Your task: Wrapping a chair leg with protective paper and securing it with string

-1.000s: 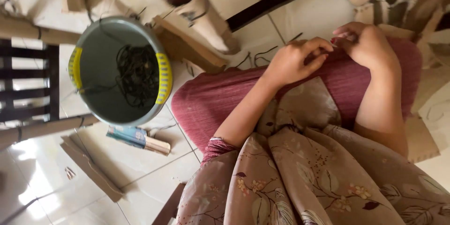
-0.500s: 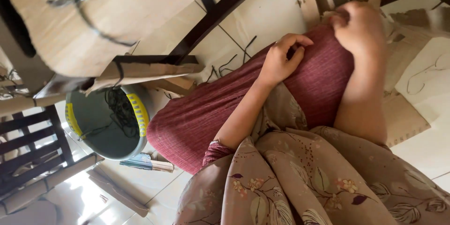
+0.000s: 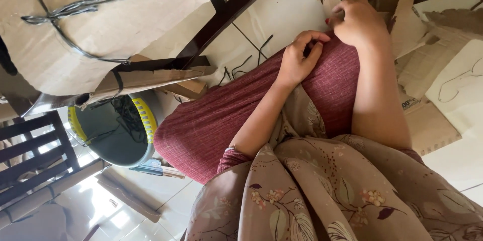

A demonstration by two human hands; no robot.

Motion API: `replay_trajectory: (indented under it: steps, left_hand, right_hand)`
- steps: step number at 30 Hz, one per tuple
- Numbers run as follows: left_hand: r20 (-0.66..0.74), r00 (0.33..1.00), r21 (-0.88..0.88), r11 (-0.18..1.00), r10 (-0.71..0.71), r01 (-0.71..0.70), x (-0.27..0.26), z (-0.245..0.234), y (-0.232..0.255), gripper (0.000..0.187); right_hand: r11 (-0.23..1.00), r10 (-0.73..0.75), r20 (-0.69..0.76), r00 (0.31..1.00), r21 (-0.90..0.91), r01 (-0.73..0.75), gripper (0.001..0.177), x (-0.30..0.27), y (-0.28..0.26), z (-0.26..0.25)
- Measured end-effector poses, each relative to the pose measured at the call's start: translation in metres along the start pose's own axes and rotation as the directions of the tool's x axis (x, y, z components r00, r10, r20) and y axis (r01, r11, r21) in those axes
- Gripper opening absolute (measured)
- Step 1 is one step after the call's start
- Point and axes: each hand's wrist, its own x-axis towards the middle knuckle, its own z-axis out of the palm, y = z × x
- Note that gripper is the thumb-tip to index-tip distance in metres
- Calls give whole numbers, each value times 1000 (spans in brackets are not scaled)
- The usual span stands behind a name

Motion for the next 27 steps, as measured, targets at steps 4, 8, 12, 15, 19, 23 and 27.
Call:
replay_trajectory:
  steps: [4, 8, 12, 15, 19, 23, 27]
  left_hand:
    - [3, 999, 2, 999, -40, 40, 2, -1, -3, 18]
    - [-7, 999, -17, 999, -43, 43, -2, -1, -9, 19]
    - [-31, 998, -48, 997, -55, 54, -6, -4, -17, 18]
    - [-35, 996, -152, 985, -86, 80, -12, -12, -18, 21]
    - [-69, 992, -199, 976, -106, 90, -19, -20, -19, 23]
    - [-134, 979, -237, 964, -152, 117, -22, -27, -22, 24]
    - [-248, 958, -283, 956, -146, 72, -21, -32, -15, 37]
  right_hand:
    - [987, 148, 100, 984, -79, -140, 36, 20, -16, -1]
    - [952, 288, 159, 944, -152, -265, 46, 29, -29, 3]
    - [962, 218, 234, 948, -218, -167, 36, 26, -37, 3]
    - [964, 103, 269, 958, -265, -29, 49, 29, -32, 6]
    - [946, 65, 228, 972, -325, 12, 47, 13, -32, 1]
    - [954, -89, 213, 973, -262, 144, 36, -5, -33, -6]
    - [909, -361, 196, 912, -144, 391, 38, -43, -42, -18]
